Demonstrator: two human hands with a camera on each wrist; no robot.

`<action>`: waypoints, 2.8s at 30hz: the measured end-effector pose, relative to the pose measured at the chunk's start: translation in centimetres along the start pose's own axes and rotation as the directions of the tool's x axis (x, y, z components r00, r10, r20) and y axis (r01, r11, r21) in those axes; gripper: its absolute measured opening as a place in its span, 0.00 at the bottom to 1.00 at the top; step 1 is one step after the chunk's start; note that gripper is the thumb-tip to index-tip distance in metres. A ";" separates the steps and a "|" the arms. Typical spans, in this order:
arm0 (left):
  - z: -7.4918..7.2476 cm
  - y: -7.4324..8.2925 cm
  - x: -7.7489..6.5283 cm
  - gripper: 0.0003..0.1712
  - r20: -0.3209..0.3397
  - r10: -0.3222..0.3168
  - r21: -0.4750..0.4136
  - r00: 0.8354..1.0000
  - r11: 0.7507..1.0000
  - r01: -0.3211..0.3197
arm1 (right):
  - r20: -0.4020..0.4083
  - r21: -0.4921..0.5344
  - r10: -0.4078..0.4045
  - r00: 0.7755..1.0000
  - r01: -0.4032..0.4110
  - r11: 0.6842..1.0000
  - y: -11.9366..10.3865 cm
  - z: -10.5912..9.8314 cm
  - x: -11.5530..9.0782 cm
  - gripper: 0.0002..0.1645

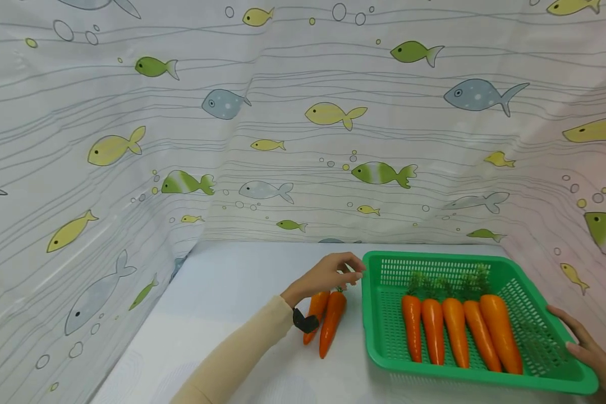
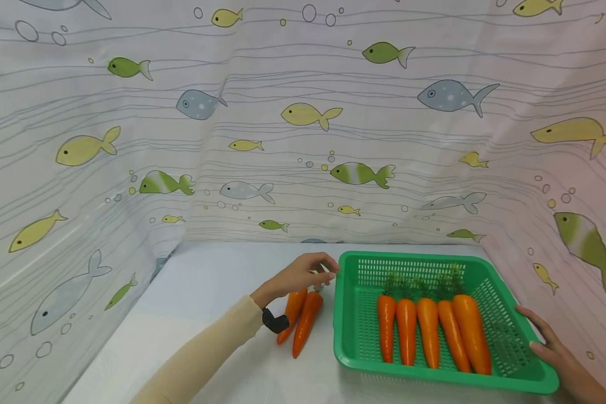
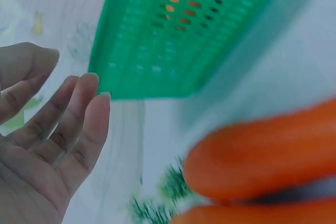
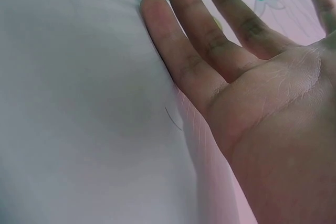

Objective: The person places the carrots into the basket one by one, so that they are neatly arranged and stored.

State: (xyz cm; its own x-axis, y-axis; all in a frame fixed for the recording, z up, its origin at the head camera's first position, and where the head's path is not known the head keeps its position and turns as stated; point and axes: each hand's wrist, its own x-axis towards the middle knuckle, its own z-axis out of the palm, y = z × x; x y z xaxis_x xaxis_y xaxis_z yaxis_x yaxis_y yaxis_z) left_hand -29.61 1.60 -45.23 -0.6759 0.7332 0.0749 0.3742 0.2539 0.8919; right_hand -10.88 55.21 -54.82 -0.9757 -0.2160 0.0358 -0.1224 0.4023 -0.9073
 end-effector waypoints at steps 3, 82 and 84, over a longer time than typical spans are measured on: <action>-0.8 -0.8 -1.1 0.10 -0.038 -0.028 0.031 0.999 0.999 0.029 | 0.005 0.028 -0.003 1.000 0.003 1.000 -0.2 0.1 0.1 0.40; -4.7 -4.7 -6.0 0.28 -0.214 -0.239 0.018 0.947 0.969 0.248 | -0.017 0.102 0.027 0.999 -0.025 0.995 -0.7 0.4 -0.2 0.38; -4.7 -4.3 -5.9 0.28 -0.209 -0.225 0.002 0.952 0.973 0.230 | -0.024 0.093 0.000 1.000 0.002 0.996 -0.6 0.4 -0.2 0.39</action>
State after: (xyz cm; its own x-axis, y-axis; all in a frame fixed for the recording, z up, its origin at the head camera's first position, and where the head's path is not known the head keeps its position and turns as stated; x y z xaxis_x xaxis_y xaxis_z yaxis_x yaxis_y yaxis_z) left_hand -30.21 -6.80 -47.45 -0.8600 0.5091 -0.0359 0.2100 0.4171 0.8843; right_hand -10.54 54.60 -54.42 -0.9798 -0.1949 0.0455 -0.1070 0.3178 -0.9421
